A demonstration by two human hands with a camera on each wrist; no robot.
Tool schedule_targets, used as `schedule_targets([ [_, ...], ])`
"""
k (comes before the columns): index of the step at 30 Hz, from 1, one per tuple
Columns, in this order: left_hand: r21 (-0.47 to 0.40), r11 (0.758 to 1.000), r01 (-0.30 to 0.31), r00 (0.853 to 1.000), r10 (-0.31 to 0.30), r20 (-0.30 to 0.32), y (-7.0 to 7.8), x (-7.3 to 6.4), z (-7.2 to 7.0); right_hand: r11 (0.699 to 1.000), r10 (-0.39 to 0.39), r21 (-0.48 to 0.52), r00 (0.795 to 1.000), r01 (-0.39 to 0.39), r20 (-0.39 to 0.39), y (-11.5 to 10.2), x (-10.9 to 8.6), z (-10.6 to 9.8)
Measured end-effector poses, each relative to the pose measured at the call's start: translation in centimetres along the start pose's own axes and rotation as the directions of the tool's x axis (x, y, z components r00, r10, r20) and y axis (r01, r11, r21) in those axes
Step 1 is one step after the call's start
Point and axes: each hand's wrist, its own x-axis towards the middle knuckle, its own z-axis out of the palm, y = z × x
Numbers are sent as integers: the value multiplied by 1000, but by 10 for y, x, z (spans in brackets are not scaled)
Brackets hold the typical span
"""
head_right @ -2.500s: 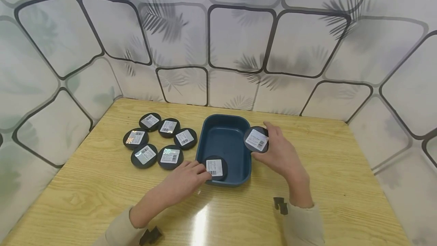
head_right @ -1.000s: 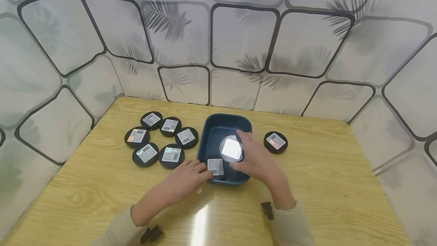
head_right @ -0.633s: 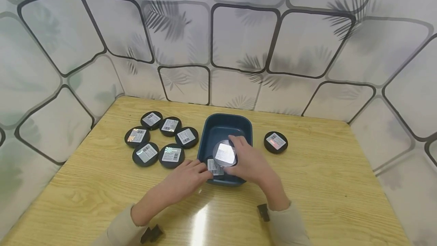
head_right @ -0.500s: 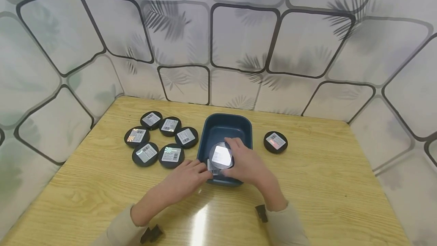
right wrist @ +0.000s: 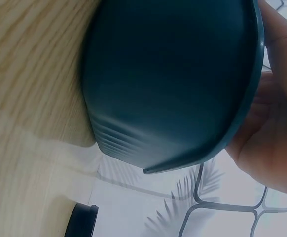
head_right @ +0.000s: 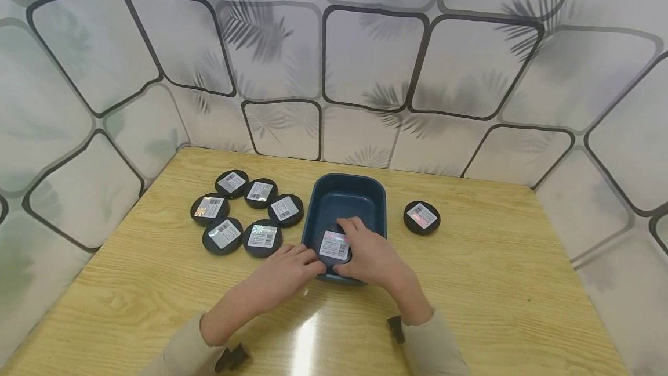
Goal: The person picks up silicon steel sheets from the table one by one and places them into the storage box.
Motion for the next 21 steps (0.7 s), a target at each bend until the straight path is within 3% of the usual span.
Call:
schedule_targets([
  [21,-13,1000,2,1000,-2,-13,-1,-1,2,999,-28,26,999,28,26,3,3,6],
])
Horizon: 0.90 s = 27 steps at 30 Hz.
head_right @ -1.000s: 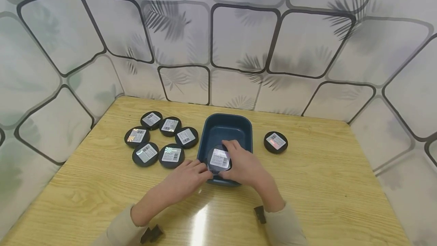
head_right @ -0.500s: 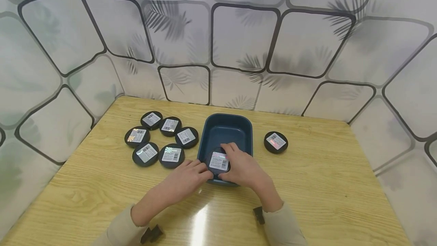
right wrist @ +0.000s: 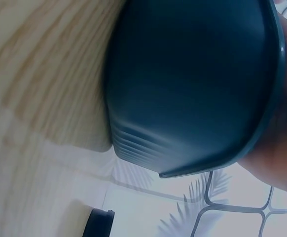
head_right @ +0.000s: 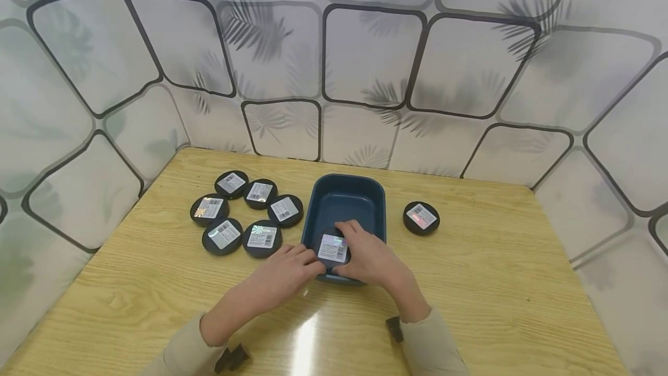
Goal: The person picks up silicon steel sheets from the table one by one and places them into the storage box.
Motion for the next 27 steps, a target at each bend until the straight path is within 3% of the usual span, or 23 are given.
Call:
schedule_targets([
  [20,-7,1000,-3,1000,3,0,0,1,-2,994,17,107,999,-21,41,7,2,5],
  [27,-7,1000,-2,1000,2,17,1,1,-3,990,-15,138,999,8,50,10,0,6],
])
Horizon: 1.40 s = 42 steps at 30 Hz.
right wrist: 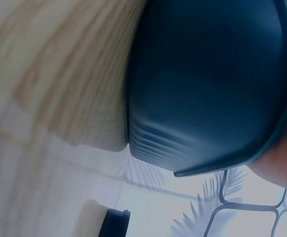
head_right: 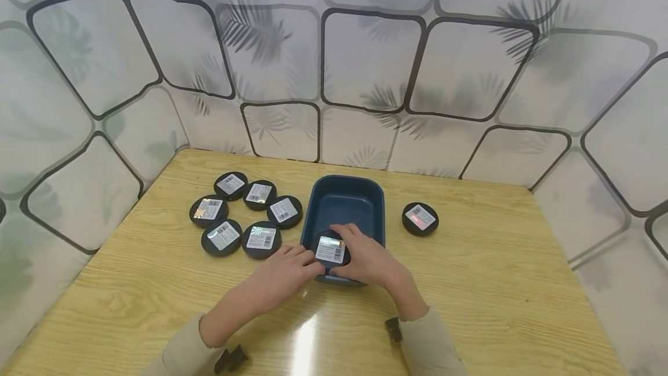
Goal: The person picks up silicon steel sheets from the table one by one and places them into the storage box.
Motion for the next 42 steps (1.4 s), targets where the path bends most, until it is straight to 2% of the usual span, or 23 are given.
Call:
schedule_targets([
  [12,0,1000,4,1000,-4,-4,1,-1,1,1000,-19,18,1000,18,5,2,-1,0],
  [20,5,1000,6,999,-6,-44,1,-2,3,999,-47,14,999,47,3,3,0,0],
  [27,4,1000,3,999,-3,-40,1,-2,2,997,-58,49,998,57,23,6,0,-1],
  [35,3,1000,3,999,-3,-37,1,-1,1,988,-55,149,998,48,44,9,1,-4],
  [42,0,1000,7,1000,-7,-24,1,-1,0,984,-72,166,996,61,60,9,-1,-8],
])
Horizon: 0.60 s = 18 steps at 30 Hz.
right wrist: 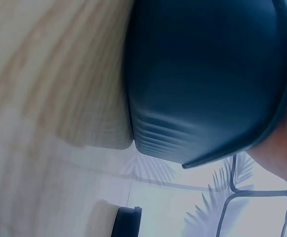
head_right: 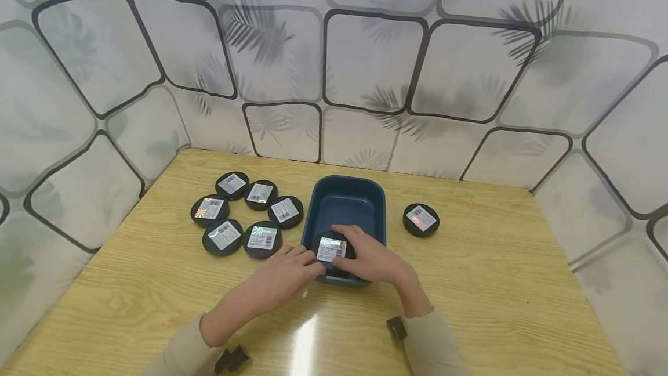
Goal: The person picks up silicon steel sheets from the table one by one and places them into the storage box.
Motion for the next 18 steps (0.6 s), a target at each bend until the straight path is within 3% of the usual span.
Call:
schedule_targets([
  [8,-10,1000,-8,1000,8,0,0,0,0,1000,-12,12,998,11,60,-1,-4,-5],
  [18,-18,1000,-16,1000,16,2,-1,1,-2,999,-12,-28,997,15,81,-6,-2,-6],
])
